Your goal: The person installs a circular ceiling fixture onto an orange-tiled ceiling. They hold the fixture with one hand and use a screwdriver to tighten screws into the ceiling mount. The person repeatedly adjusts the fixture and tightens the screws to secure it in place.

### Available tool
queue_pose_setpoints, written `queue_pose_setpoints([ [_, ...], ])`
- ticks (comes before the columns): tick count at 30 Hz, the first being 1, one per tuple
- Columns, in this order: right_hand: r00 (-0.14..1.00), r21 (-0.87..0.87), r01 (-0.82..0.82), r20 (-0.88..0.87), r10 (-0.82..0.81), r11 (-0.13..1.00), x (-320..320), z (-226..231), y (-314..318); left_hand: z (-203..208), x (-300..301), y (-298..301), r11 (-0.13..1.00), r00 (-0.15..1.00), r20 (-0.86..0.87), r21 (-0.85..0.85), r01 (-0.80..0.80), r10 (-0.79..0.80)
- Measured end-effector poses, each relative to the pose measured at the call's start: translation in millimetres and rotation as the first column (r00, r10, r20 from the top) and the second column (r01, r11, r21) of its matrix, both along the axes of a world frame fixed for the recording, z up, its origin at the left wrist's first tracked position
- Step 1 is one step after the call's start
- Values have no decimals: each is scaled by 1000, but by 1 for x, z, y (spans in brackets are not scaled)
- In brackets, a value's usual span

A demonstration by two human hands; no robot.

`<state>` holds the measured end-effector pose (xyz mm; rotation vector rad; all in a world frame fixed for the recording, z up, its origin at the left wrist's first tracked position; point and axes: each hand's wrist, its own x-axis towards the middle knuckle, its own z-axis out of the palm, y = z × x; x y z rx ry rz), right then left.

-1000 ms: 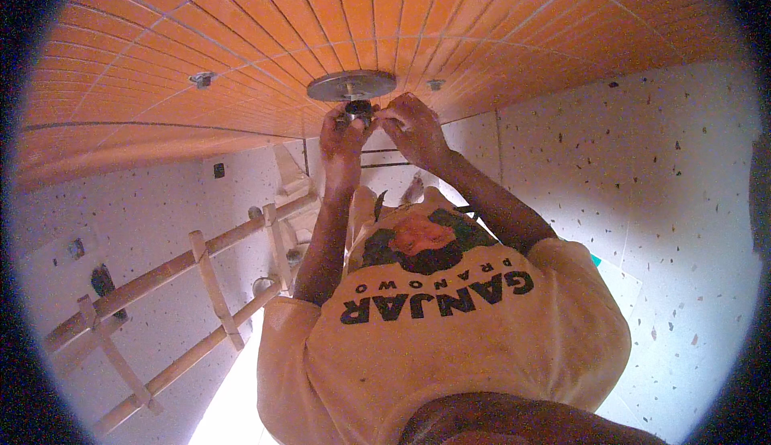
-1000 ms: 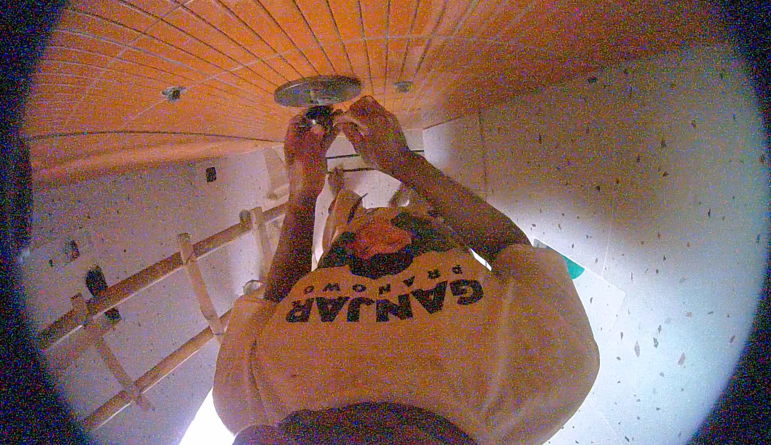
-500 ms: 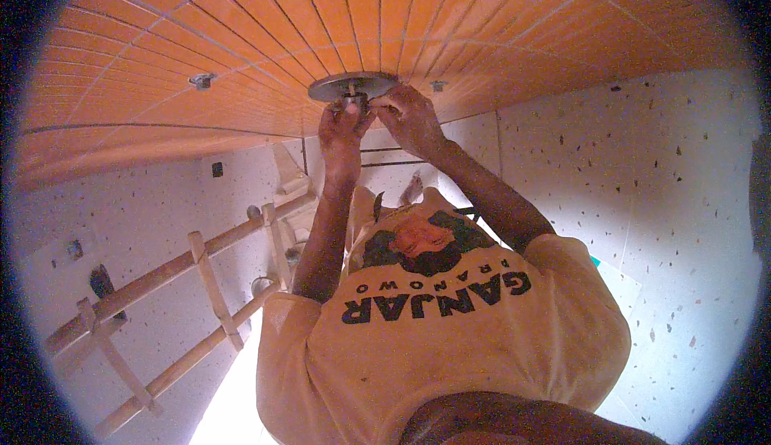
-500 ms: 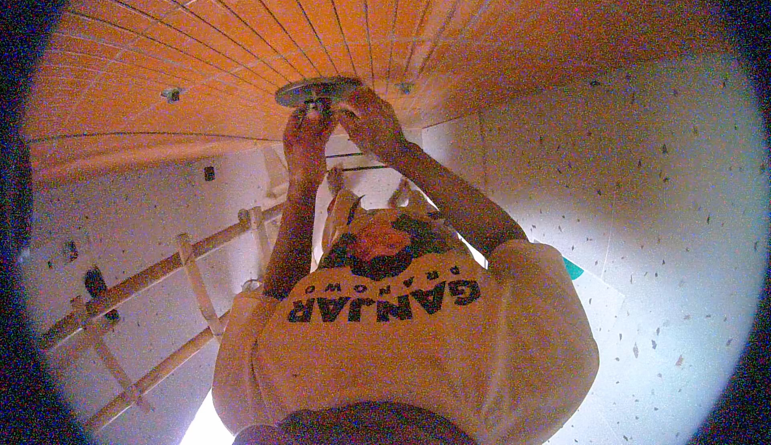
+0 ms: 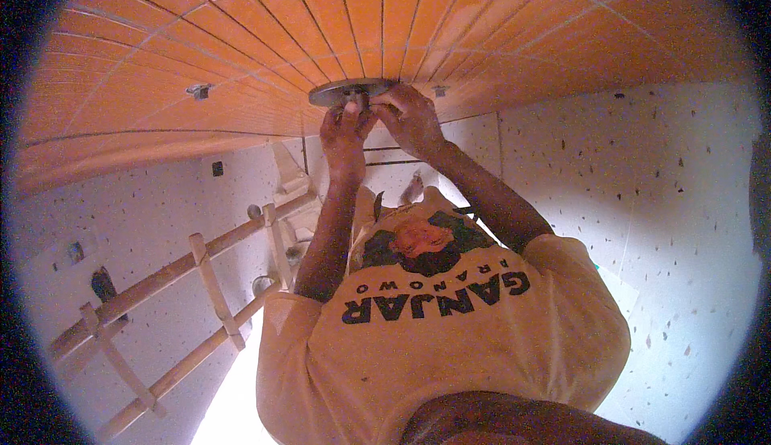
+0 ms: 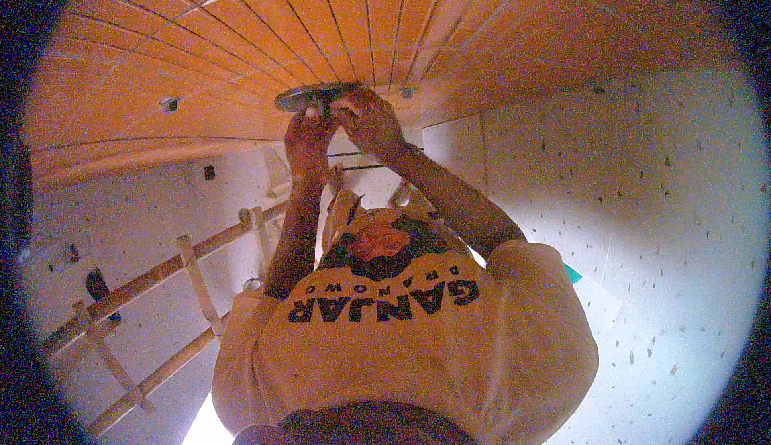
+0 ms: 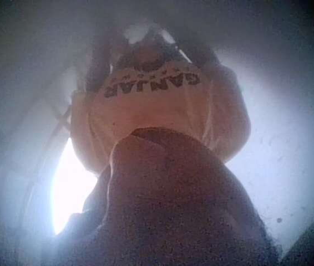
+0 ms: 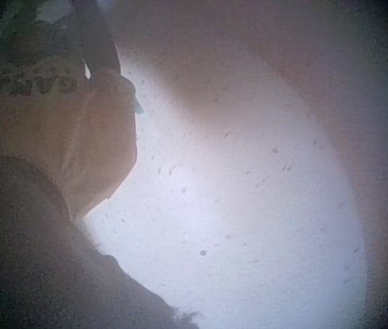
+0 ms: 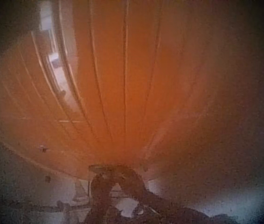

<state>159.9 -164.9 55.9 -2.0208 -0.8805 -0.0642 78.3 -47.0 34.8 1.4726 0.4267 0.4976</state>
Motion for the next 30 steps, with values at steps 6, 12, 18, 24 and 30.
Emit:
queue_pose_setpoints([
  [6, 1000, 9, 12, 17, -12, 1000, -3, -1, 2, 1, -1, -2, 1000, 996, -83, 13, -14, 15],
  [12, 1000, 59, 24, -8, -23, 998, -3, 4, 4, 26, -3, -6, 917, 997, -66, -394, -70, 48],
  [18, 999, 54, 37, -17, -36, 998, -4, 10, 5, 20, -1, 0, 939, 994, -105, -340, -46, 11],
  [24, 1000, 66, 18, 19, -19, 998, -4, 11, 5, 14, 0, -2, 793, 997, 45, -609, -25, 66],
  [30, 997, 45, 37, -63, -34, 998, -5, 8, 4, 30, -1, 0, 997, 989, -147, -79, 17, -29],
])
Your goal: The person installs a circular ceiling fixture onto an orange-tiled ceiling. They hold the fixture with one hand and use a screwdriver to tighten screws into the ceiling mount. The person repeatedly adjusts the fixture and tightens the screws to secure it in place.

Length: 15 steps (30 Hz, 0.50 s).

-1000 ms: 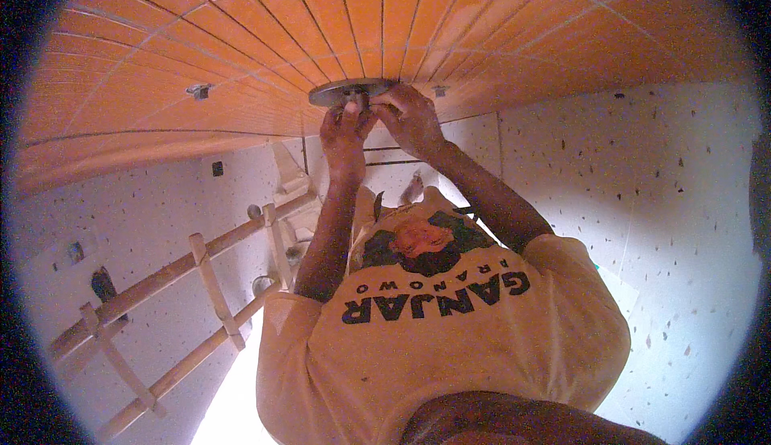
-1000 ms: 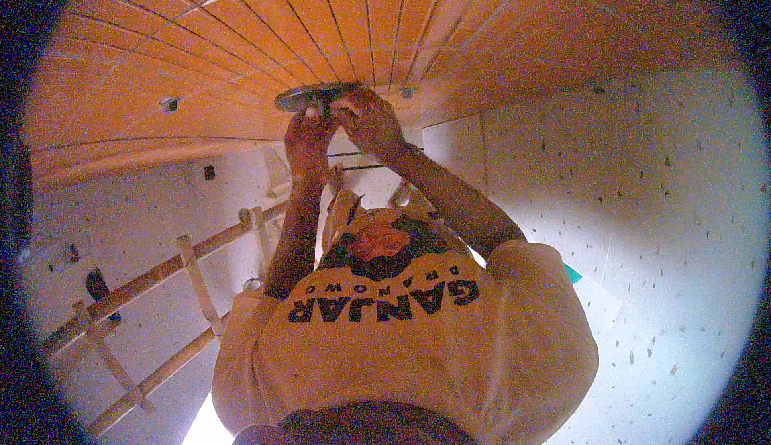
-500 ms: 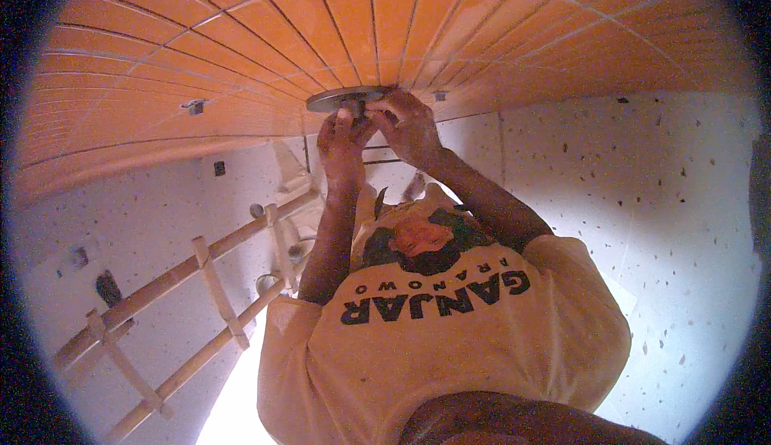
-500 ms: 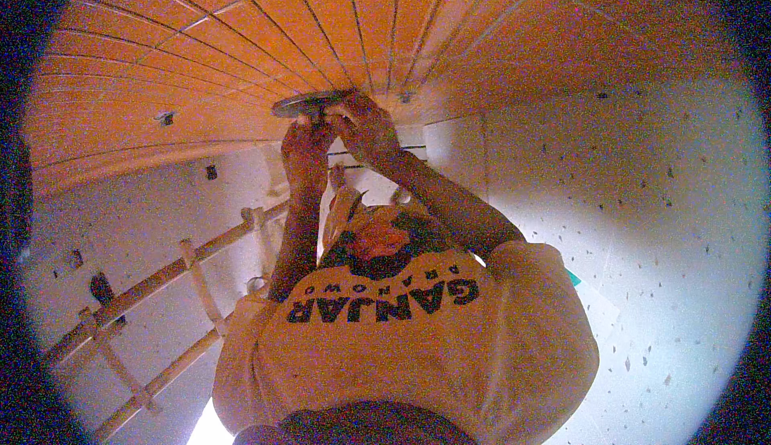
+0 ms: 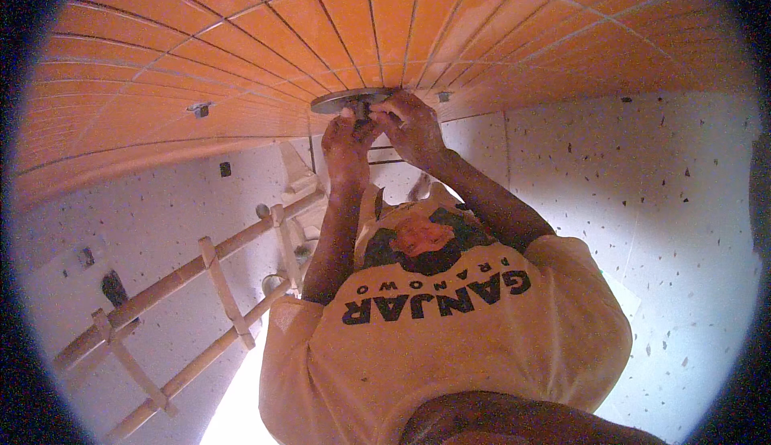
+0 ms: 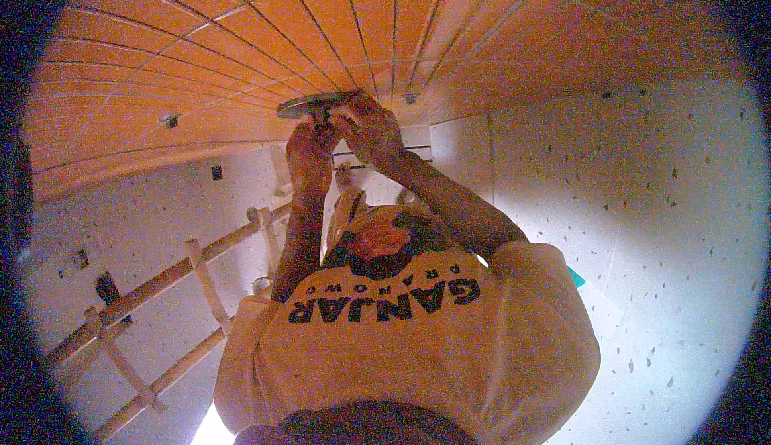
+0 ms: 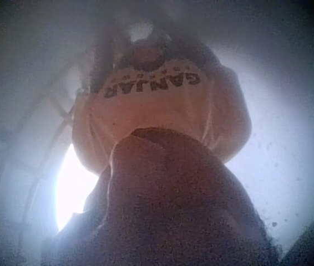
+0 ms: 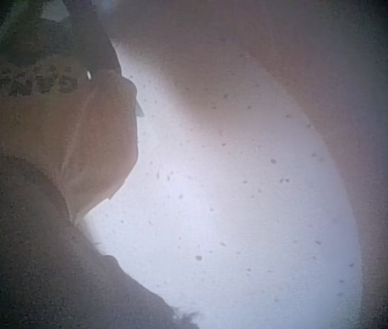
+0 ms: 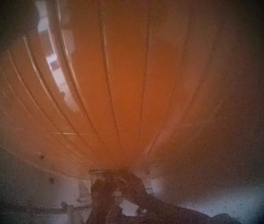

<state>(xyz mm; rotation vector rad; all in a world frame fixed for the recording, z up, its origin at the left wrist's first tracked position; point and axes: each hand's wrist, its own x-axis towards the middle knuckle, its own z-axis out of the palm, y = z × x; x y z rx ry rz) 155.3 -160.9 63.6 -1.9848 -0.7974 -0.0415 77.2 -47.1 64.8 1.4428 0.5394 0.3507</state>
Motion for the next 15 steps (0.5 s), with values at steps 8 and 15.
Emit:
queue_pose_setpoints([
  [8, 998, -8, -1, 57, 1, 1000, 0, 3, 1, -9, 4, -6, 863, 967, 151, -494, -106, 206],
  [15, 1000, -6, 28, -2, -28, 1000, -1, -4, 4, -3, 3, 4, 998, 1000, 11, -59, -26, 27],
])
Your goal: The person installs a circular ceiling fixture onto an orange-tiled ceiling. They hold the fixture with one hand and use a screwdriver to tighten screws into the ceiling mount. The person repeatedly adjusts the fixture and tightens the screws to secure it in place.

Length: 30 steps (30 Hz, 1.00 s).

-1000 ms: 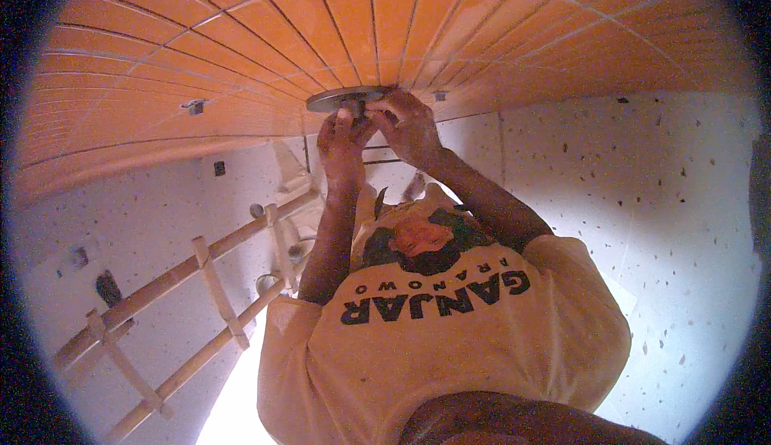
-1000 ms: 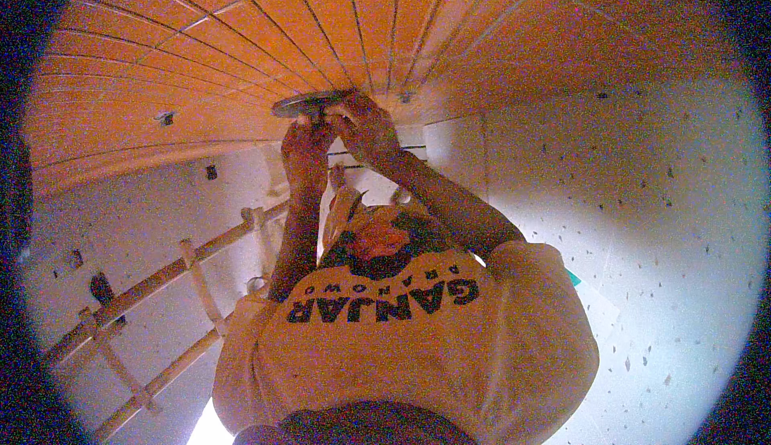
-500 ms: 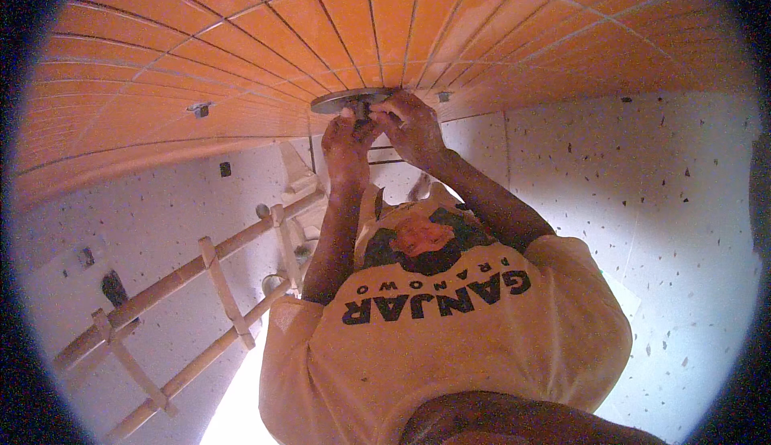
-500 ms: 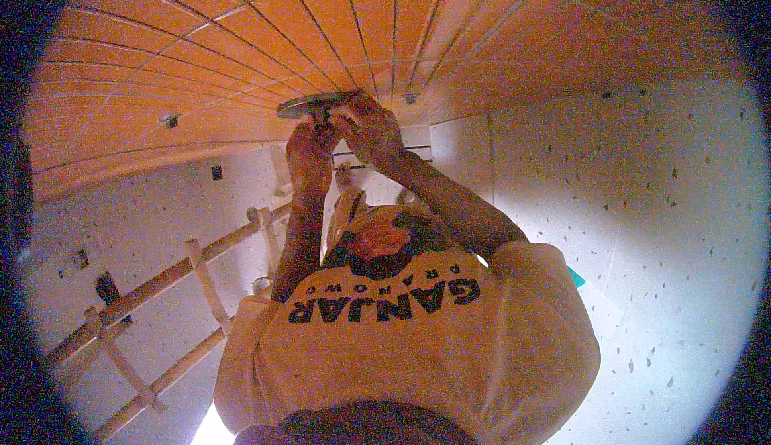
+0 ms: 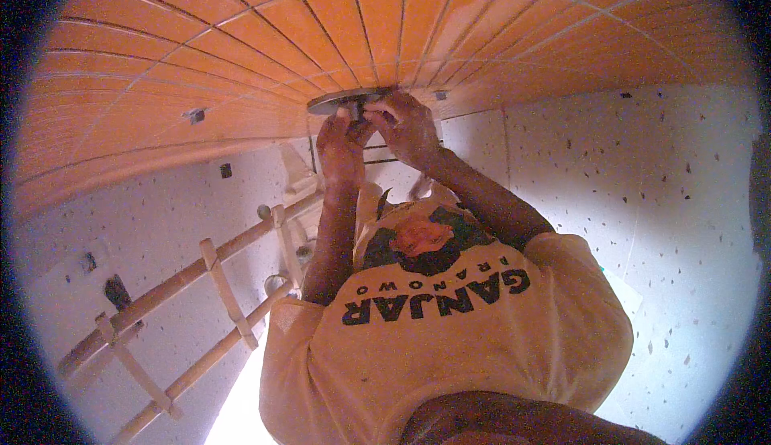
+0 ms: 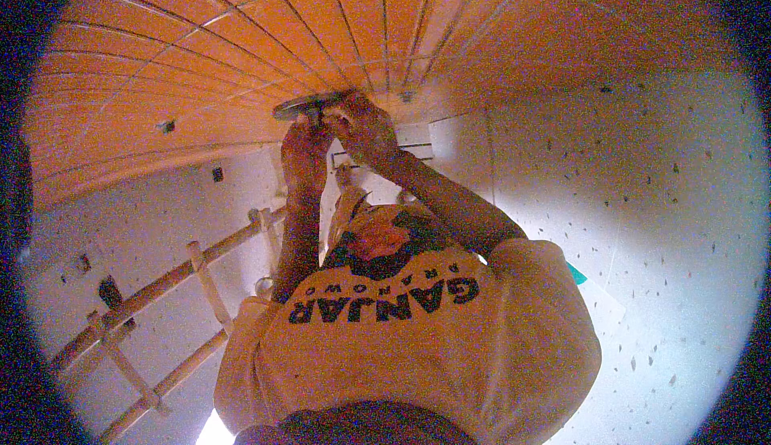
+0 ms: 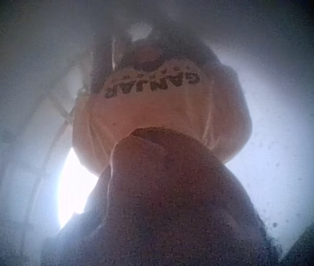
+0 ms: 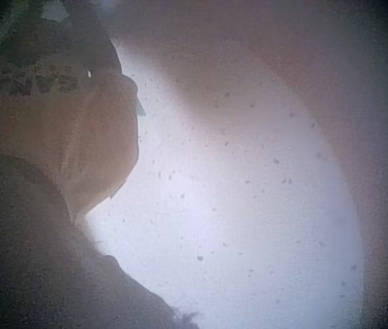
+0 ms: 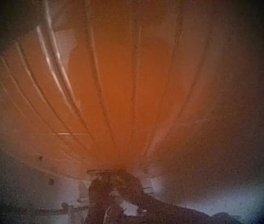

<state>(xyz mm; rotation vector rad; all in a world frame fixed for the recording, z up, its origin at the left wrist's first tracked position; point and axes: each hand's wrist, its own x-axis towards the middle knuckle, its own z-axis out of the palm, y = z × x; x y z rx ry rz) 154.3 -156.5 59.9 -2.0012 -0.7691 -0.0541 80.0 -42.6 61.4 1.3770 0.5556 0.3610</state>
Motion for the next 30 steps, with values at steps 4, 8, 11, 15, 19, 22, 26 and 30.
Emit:
queue_pose_setpoints([
  [4, 998, 40, -19, 53, 17, 999, 1, 5, -2, 9, 0, -6, 987, 995, -98, 154, 36, -21],
  [8, 1000, -6, 8, -5, -8, 1000, -1, 6, -4, 6, 2, -10, 997, 998, 5, 53, -62, 62],
  [11, 998, 13, 11, -68, -10, 1000, -2, 9, -5, -9, 3, -10, 990, 991, 83, 87, -111, 104],
  [15, 974, 47, 32, -225, -21, 998, -5, 14, -11, -14, 6, -14, 984, 977, 135, -93, -153, 165],
  [19, 993, 28, 14, -118, -10, 1000, -3, 4, -12, -24, 10, -21, 969, 957, 173, -127, -212, 232],
  [22, 999, 39, 2, 46, -4, 999, 1, -8, -11, -15, 12, -26, 986, 975, 149, -10, -166, 165],
  [26, 973, -94, 55, 229, -33, 994, -1, 2, -13, -33, 11, -17, 999, 989, 137, -5, -50, 50],
  [30, 997, 324, 23, -73, 1, 946, -1, -23, -5, -9, 14, -28, 985, 984, 157, 137, -104, 82],
])
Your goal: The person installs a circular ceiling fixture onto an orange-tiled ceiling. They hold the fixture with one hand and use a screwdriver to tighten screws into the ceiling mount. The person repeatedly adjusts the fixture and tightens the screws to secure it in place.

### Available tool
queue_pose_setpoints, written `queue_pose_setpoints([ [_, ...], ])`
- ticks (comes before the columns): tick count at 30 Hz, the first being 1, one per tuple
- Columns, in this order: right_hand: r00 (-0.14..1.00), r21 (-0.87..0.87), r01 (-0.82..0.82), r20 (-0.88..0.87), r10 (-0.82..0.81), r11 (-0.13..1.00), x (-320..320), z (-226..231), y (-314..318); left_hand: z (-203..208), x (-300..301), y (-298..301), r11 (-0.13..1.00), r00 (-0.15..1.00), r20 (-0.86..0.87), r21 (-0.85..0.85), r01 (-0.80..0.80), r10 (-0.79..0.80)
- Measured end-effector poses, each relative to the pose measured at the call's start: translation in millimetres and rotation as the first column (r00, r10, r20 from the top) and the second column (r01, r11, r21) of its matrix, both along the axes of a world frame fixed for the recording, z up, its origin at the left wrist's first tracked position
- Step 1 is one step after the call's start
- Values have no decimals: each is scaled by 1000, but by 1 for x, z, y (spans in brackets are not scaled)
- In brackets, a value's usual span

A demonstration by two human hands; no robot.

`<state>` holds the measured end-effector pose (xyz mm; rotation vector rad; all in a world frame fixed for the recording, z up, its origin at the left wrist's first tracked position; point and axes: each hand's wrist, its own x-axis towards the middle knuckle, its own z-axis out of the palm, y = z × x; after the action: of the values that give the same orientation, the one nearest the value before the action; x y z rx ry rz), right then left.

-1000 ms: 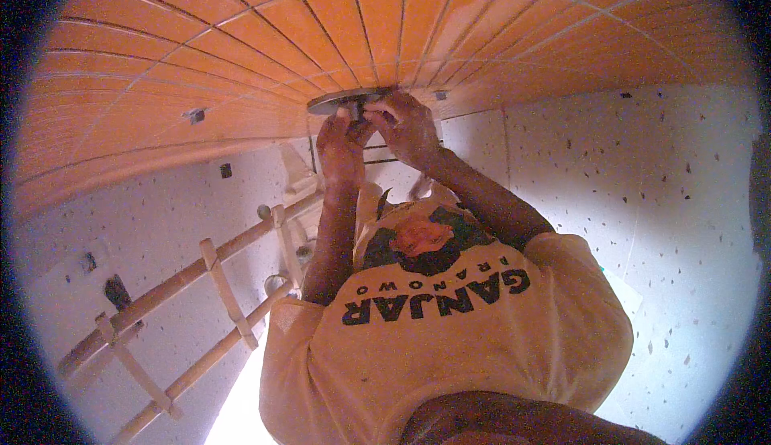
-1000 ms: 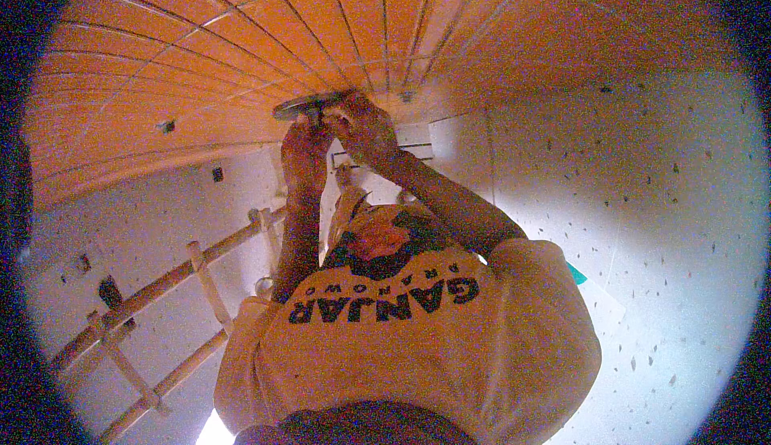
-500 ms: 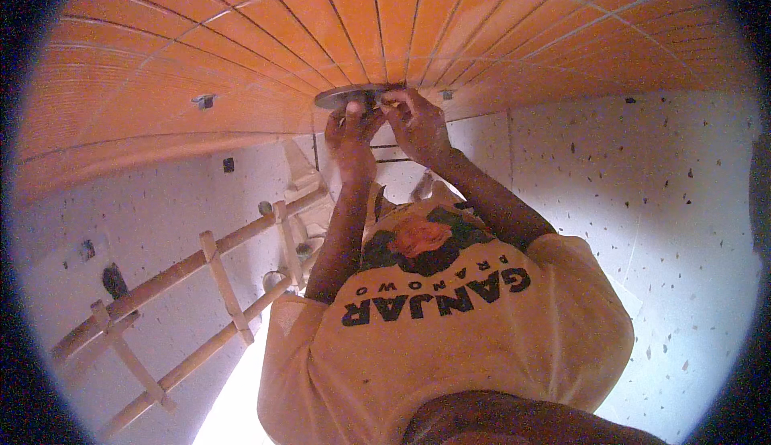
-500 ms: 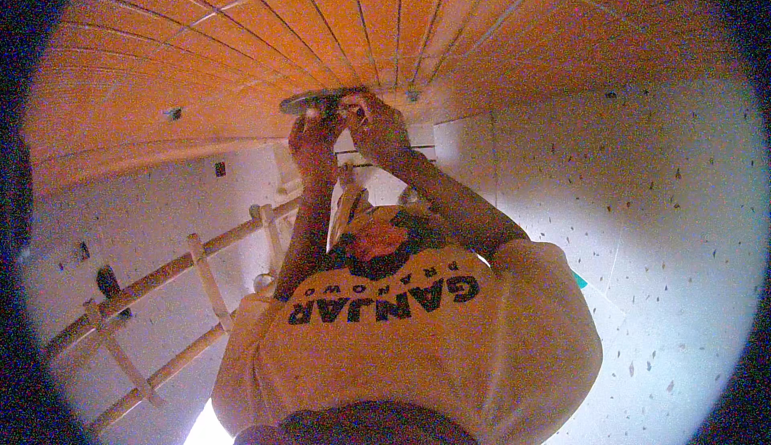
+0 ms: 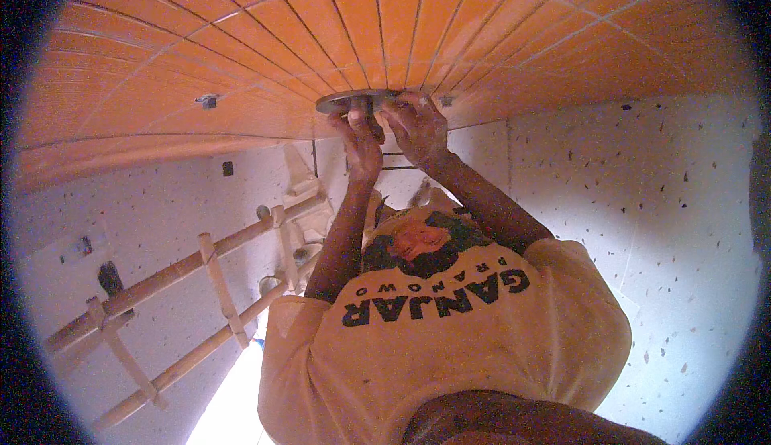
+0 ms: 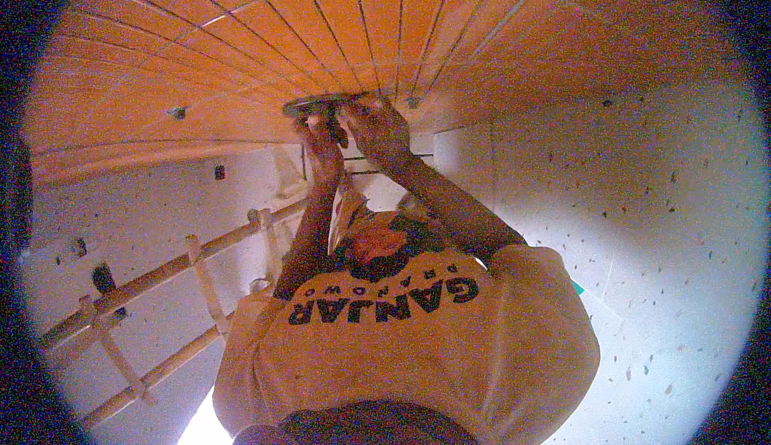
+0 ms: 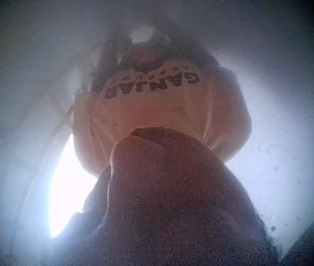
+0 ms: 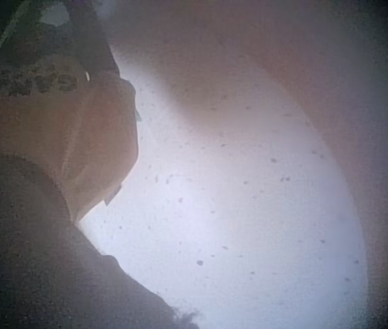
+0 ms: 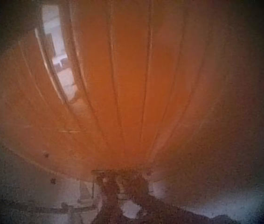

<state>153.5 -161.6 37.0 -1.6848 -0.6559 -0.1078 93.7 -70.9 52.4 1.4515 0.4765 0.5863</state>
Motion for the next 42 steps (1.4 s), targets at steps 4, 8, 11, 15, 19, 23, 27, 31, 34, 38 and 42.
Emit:
queue_pose_setpoints([
  [4, 867, -204, 150, 498, -29, 968, 8, 16, -6, -12, -2, 5, 994, 999, -48, -108, -8, 3],
  [8, 906, -251, 88, 422, 27, 964, 13, 7, -8, -13, 3, -1, 993, 998, 42, -113, -43, 48],
  [11, 899, -292, 75, 434, 62, 953, 16, 5, -6, -22, 8, -5, 982, 993, 37, -157, -109, 116],
  [15, 884, -385, 121, 461, 77, 915, 14, 22, -10, -61, 11, 4, 983, 983, 44, 51, -178, 176],
  [19, 925, -384, 63, 370, 91, 921, 16, 40, -9, -3, 12, -8, 974, 987, -103, -180, -137, 120],
  [23, 929, -489, 51, 343, 139, 871, 16, 32, -11, -32, 14, -4, 977, 976, -42, 29, -211, 212],
  [27, 927, -513, 63, 347, 140, 856, 13, 42, -9, -57, 17, -5, 959, 957, -69, 5, -283, 282],
  [31, 906, -464, 88, 405, 122, 882, 14, 28, -12, -18, 16, -10, 963, 977, -104, -177, -203, 187],
  [34, 890, -294, 99, 454, 48, 951, 15, 21, -10, -7, 13, -6, 975, 989, -108, -189, -116, 97],
  [38, 893, -331, 120, 448, 44, 936, 13, 24, -10, -15, 10, 4, 991, 988, -152, -130, -24, 4],
  [42, 894, -286, 130, 447, 13, 949, 9, 30, -5, -21, 12, 1, 979, 993, -113, -194, -68, 46],
])
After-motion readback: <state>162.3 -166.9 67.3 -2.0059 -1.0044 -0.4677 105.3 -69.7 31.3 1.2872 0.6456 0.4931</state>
